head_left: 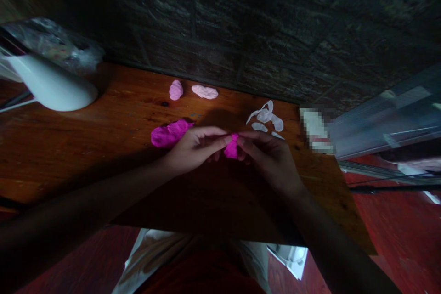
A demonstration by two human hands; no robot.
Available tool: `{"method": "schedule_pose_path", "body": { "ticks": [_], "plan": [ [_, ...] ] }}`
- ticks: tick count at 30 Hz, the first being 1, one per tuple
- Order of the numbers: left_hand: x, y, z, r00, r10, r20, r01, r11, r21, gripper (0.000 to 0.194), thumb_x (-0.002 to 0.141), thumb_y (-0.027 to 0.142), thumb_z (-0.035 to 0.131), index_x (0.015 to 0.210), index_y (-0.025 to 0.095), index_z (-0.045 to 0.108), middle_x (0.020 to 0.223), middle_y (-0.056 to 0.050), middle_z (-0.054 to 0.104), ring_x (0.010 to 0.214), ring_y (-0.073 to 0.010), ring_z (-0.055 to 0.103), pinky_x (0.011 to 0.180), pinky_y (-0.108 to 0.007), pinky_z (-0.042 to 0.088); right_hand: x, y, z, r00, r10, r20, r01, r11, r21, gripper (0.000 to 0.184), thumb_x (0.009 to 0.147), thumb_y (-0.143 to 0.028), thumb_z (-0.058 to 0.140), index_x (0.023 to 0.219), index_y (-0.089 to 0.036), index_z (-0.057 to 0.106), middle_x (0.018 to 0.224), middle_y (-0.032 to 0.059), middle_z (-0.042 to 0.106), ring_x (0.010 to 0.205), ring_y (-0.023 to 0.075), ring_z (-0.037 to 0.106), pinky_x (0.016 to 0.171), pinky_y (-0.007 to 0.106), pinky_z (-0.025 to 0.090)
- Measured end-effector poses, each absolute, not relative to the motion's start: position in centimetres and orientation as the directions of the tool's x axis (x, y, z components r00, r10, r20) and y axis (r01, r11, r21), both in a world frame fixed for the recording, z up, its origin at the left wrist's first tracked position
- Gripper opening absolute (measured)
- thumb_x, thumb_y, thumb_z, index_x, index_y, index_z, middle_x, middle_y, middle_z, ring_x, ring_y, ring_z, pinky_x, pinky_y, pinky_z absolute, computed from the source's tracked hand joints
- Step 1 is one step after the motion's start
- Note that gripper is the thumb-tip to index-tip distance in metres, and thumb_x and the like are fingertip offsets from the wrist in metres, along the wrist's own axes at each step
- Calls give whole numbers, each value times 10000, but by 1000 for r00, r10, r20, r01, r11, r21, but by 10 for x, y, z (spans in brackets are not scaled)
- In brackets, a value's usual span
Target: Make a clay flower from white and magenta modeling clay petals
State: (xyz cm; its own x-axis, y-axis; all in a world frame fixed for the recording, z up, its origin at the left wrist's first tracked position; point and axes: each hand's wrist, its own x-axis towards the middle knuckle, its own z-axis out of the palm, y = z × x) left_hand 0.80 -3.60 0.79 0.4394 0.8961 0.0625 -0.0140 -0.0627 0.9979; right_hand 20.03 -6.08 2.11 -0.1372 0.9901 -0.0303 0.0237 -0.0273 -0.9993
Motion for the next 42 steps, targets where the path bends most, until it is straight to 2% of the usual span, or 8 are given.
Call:
{"method": "schedule_pose_path", "body": {
  "ticks": [18, 42],
  "plan": [
    [8, -36, 7, 441, 894, 80, -25, -77, 997, 210, 884, 350, 696, 905, 142, 715, 620, 22, 617, 514, -85, 544, 464, -182, 435, 200, -62, 23, -143, 990, -8, 40, -2, -999, 219, 839, -374, 767, 984, -210, 776, 692, -7, 707, 595, 108, 633, 537, 237, 512],
    [8, -37, 10, 451, 889, 75, -40, -63, 997, 158, 882, 283, 685, 908, 135, 734, 628, 20, 624, 521, -81, 545, 478, -179, 443, 201, -61, 22, -157, 986, -63, -41, -70, -997, 177, 846, -320, 758, 990, -219, 773, 717, -8, 707, 624, 102, 631, 527, 217, 470]
  ]
}}
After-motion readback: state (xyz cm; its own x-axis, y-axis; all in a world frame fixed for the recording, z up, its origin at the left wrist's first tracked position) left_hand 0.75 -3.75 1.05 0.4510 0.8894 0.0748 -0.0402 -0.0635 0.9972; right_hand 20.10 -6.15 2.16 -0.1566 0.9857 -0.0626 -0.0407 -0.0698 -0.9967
